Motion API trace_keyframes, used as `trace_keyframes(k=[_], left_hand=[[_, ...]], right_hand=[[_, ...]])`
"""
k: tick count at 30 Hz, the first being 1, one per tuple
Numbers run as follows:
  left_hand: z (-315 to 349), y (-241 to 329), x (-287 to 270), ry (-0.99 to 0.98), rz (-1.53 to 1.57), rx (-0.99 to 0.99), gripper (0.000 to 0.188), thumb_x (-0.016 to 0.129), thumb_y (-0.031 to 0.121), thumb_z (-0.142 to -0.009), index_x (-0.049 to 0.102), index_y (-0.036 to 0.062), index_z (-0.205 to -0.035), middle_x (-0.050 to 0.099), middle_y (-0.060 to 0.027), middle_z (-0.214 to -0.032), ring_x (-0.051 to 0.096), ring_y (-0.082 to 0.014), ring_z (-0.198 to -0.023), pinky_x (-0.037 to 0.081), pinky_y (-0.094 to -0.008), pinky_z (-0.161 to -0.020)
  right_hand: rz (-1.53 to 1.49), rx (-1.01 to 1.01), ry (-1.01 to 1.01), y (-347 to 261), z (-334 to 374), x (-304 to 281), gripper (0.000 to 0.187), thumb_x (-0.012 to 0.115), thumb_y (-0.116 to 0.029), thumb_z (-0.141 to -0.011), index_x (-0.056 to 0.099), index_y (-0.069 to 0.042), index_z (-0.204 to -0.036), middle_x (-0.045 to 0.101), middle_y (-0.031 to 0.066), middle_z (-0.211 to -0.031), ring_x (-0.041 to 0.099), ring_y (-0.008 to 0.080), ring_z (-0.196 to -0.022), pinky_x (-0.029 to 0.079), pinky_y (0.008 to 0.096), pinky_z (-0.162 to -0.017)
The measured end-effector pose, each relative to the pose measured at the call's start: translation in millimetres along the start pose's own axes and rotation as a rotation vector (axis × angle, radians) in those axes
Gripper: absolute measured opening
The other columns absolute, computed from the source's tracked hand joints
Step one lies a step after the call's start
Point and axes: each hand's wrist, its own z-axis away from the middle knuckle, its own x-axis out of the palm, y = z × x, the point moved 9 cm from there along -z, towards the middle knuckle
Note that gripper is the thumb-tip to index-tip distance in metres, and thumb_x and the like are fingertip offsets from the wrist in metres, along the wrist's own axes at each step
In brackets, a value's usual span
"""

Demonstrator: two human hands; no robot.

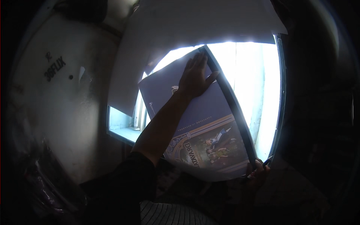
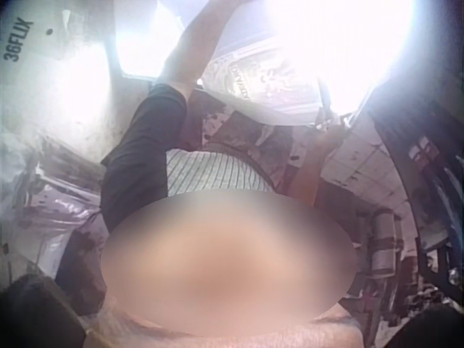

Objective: The person applies a strip of black adhesive tape to the edge of a printed paper poster on a light table, using a pen-like tool to press it down.

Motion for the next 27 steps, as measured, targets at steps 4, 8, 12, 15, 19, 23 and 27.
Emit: trace_keyframes(k=[4,8,12,15,19,23,27], left_hand=[[-1.0,11.4,11.0,0.010,-0.009,0.032,0.091,0.054,0.064,-0.093,0.038,-0.0070,-0.147,0.033,-0.0269,-0.157,0.029,-0.0395,-0.149,0.020,-0.0496,-0.122],[2.1,14.7,24.6,-0.078,0.021,0.068,0.107,0.069,0.069,-0.080,0.034,-0.0043,-0.150,0.032,-0.0283,-0.157,0.026,-0.0420,-0.148,0.020,-0.0526,-0.121],[-1.8,16.6,-0.3,-0.095,0.006,0.063,0.116,0.073,0.068,-0.076,0.024,0.0004,-0.156,0.022,-0.0259,-0.162,0.019,-0.0415,-0.151,0.018,-0.0534,-0.122],[-3.9,25.3,8.0,-0.055,0.066,0.138,0.116,0.073,0.067,-0.077,0.020,0.0011,-0.157,0.018,-0.0246,-0.163,0.016,-0.0408,-0.152,0.018,-0.0534,-0.122],[-2.2,27.5,15.5,-0.101,0.036,0.114,0.116,0.074,0.065,-0.077,0.019,0.0015,-0.157,0.017,-0.0243,-0.164,0.014,-0.0404,-0.152,0.018,-0.0527,-0.123],[-0.4,23.3,19.5,-0.137,0.066,0.045,0.116,0.075,0.063,-0.076,0.019,0.0019,-0.158,0.016,-0.0237,-0.164,0.013,-0.0398,-0.153,0.017,-0.0523,-0.123],[-1.1,23.3,11.4,-0.126,0.037,0.070,0.115,0.075,0.062,-0.077,0.018,0.0020,-0.158,0.016,-0.0228,-0.164,0.012,-0.0391,-0.153,0.017,-0.0519,-0.124]], right_hand=[[0.005,-0.015,0.011,25.0,12.4,2.6,0.035,0.074,-0.002,-0.087,0.061,-0.002,-0.120,0.065,0.0144,-0.106,0.061,0.0278,-0.099,0.051,0.0372,-0.080],[-0.069,0.159,-0.133,42.0,24.2,-10.0,0.041,0.077,0.001,-0.082,0.063,-0.008,-0.120,0.066,0.0123,-0.112,0.063,0.0281,-0.102,0.052,0.0385,-0.081],[0.038,0.080,-0.032,23.9,29.0,-24.7,0.046,0.076,0.000,-0.079,0.061,-0.011,-0.122,0.066,0.0118,-0.113,0.060,0.0295,-0.102,0.049,0.0418,-0.086],[0.011,0.071,0.002,30.4,34.1,-35.3,0.044,0.075,0.000,-0.080,0.061,-0.010,-0.120,0.066,0.0105,-0.111,0.060,0.0284,-0.099,0.049,0.0419,-0.083],[0.019,0.076,0.008,29.5,33.9,-41.9,0.043,0.074,0.000,-0.080,0.061,-0.010,-0.120,0.067,0.0085,-0.109,0.060,0.0262,-0.096,0.047,0.0411,-0.081],[0.015,0.046,-0.009,31.7,34.8,-38.8,0.043,0.074,0.000,-0.078,0.061,-0.011,-0.118,0.068,0.0056,-0.105,0.059,0.0246,-0.092,0.043,0.0409,-0.081],[0.006,0.066,-0.019,30.6,32.0,-35.9,0.041,0.074,-0.002,-0.078,0.062,-0.010,-0.116,0.068,0.0050,-0.103,0.059,0.0253,-0.091,0.042,0.0418,-0.082]])
